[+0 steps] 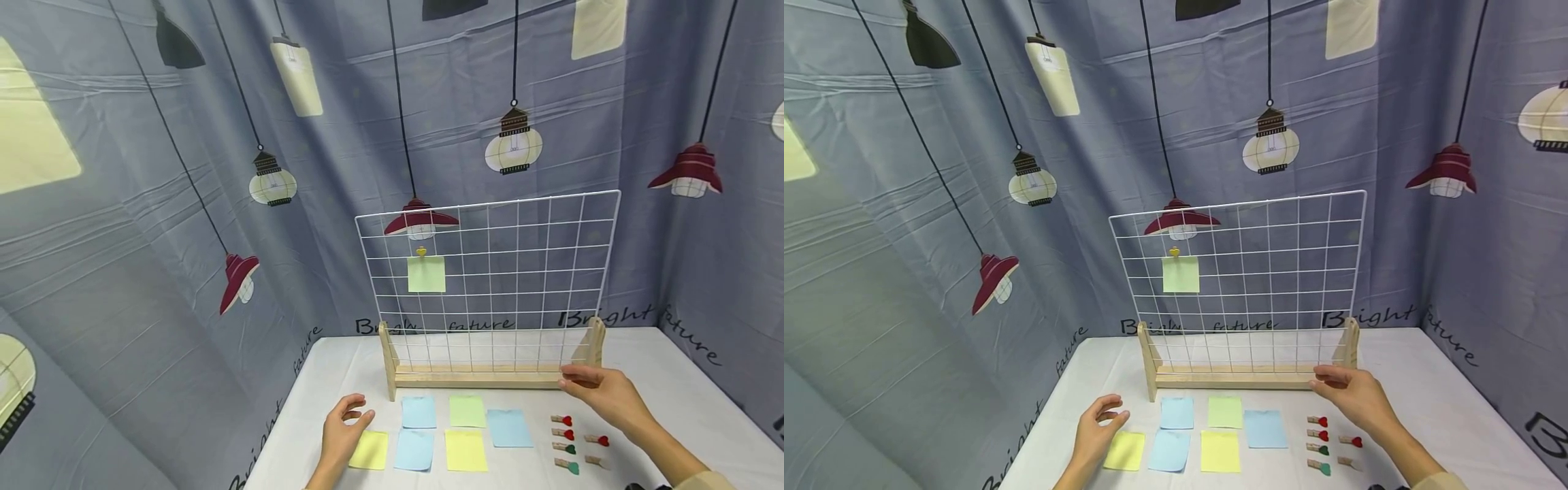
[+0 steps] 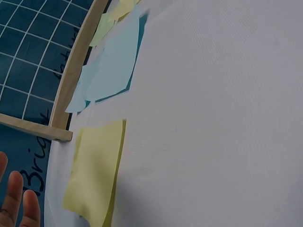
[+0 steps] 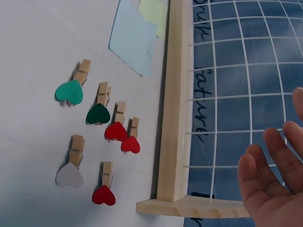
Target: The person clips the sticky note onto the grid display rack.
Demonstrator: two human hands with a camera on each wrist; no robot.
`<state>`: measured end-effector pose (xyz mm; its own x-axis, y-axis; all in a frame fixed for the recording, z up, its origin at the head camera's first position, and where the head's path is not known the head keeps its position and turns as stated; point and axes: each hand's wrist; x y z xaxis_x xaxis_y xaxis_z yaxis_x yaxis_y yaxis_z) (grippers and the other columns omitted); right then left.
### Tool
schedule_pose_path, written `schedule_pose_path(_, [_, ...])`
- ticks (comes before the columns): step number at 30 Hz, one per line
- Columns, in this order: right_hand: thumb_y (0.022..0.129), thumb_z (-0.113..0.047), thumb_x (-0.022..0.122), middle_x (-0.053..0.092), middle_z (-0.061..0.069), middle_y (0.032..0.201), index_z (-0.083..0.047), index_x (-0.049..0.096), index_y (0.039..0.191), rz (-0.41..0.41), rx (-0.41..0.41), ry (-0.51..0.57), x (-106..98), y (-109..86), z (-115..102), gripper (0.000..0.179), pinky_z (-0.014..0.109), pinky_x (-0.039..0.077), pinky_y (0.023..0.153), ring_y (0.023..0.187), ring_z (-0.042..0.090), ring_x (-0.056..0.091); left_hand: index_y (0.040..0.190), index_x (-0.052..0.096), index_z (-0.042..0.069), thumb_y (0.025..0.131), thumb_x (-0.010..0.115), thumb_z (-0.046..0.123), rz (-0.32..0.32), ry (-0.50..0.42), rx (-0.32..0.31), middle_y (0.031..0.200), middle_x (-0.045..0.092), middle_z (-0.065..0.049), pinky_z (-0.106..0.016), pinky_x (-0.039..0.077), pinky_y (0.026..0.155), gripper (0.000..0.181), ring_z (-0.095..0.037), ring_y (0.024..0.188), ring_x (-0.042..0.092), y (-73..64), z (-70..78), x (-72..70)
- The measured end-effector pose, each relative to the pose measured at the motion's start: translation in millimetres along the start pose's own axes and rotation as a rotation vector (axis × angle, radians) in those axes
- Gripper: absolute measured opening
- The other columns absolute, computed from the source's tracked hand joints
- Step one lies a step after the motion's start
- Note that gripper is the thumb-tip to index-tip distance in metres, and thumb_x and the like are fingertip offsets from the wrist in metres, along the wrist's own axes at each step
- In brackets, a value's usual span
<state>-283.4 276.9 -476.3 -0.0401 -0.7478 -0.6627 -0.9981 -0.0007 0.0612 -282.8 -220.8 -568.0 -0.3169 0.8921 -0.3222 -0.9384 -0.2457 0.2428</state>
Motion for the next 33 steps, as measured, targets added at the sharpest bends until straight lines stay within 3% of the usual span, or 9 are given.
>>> schedule_pose_path(13, [0.095, -0.052, 0.07, 0.071, 0.023, 0.128, 0.001, 0.064, 0.135, 0.014, 0.005, 0.022, 4.2, -2.1, 3.7, 0.066, 0.052, 0.058, 0.087, 0.115, 0.042, 0.068, 0.117, 0.071, 0.005, 0.081, 0.086, 0.013, -0.001, 0.06, -0.054, 0.111, 0.074, -0.009, -0.023, 0.053, 0.074, 0.04, -0.022, 0.093, 0.064, -1.7, -14.9, -2.6])
schedule_pose_path(25, [0.093, -0.058, 0.069, 0.073, 0.021, 0.124, 0.0, 0.064, 0.135, 0.008, 0.019, 0.02, 4.6, -4.5, 8.8, 0.072, 0.052, 0.058, 0.087, 0.114, 0.041, 0.069, 0.113, 0.072, 0.005, 0.079, 0.087, 0.013, 0.027, 0.129, -0.04, 0.107, 0.076, -0.009, -0.028, 0.055, 0.079, 0.038, -0.017, 0.087, 0.065, 0.1, -32.0, -7.7])
schedule_pose_path(33, [0.093, -0.057, 0.069, 0.073, 0.02, 0.123, 0.001, 0.064, 0.136, 0.014, 0.023, 0.026, 4.7, -6.5, 9.3, 0.072, 0.05, 0.058, 0.086, 0.111, 0.039, 0.07, 0.113, 0.072, 0.006, 0.078, 0.088, 0.014, 0.014, 0.165, -0.053, 0.108, 0.076, -0.01, -0.026, 0.052, 0.076, 0.039, -0.016, 0.087, 0.065, -2.5, -36.8, -9.0])
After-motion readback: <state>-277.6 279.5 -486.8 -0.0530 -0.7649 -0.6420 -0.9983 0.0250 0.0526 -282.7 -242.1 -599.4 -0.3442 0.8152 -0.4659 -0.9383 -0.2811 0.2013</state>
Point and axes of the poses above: each hand's wrist, its own y-axis towards the middle knuckle, its own x-axis out of the palm, z = x × y
